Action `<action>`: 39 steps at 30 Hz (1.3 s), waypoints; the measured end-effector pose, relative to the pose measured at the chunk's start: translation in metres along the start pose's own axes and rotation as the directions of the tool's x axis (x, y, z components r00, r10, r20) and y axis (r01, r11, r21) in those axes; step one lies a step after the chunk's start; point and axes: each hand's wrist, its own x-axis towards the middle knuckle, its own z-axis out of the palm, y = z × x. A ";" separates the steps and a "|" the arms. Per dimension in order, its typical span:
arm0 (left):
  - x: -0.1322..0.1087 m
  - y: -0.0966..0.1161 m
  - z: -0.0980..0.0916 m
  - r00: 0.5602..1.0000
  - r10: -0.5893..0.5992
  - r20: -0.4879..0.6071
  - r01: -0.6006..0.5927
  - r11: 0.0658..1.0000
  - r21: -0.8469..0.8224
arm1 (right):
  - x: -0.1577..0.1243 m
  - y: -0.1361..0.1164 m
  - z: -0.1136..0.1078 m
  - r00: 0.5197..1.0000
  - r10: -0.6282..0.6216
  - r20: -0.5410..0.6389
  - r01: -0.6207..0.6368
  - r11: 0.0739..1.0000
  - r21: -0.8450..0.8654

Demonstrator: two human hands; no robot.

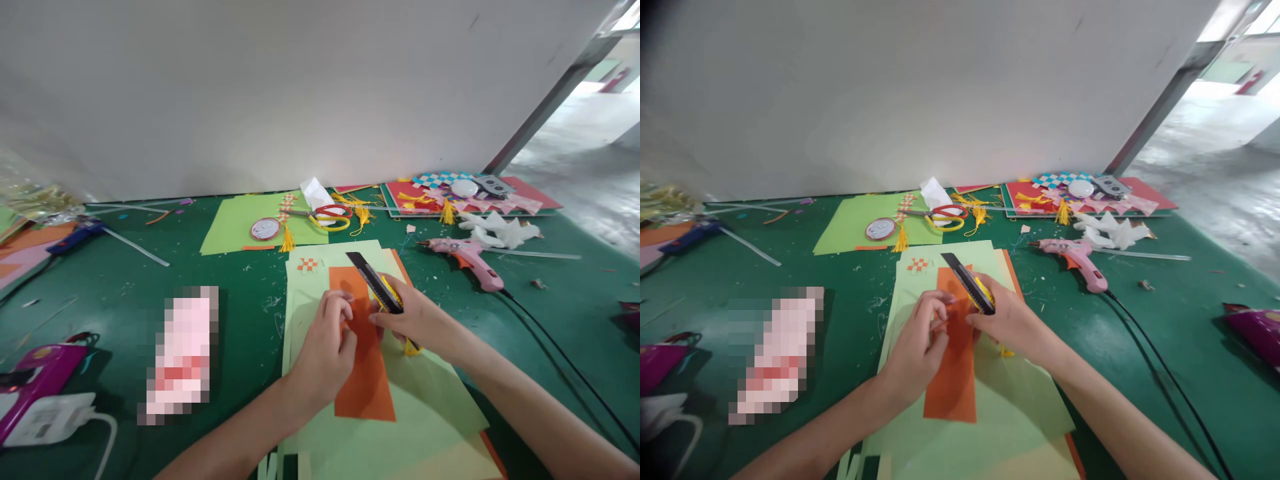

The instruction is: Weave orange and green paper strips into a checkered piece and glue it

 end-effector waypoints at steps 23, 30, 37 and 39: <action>0.005 -0.004 -0.007 0.899 0.282 0.334 -0.435 0.646 0.627 | 0.001 0.007 -0.064 0.925 0.012 -0.381 -0.076 0.985 -0.152; 0.004 -0.005 -0.006 0.908 0.326 0.265 -0.415 0.598 0.685 | 0.010 0.018 -0.045 0.948 -0.109 -0.298 0.014 0.952 -0.305; 0.008 0.002 -0.012 0.923 0.284 0.260 -0.383 0.600 0.703 | 0.013 0.015 -0.024 0.950 -0.081 -0.302 -0.053 0.911 -0.410; 0.006 -0.001 -0.009 0.890 0.326 0.318 -0.455 0.619 0.640 | 0.013 0.015 -0.022 0.948 -0.120 -0.295 -0.028 0.891 -0.453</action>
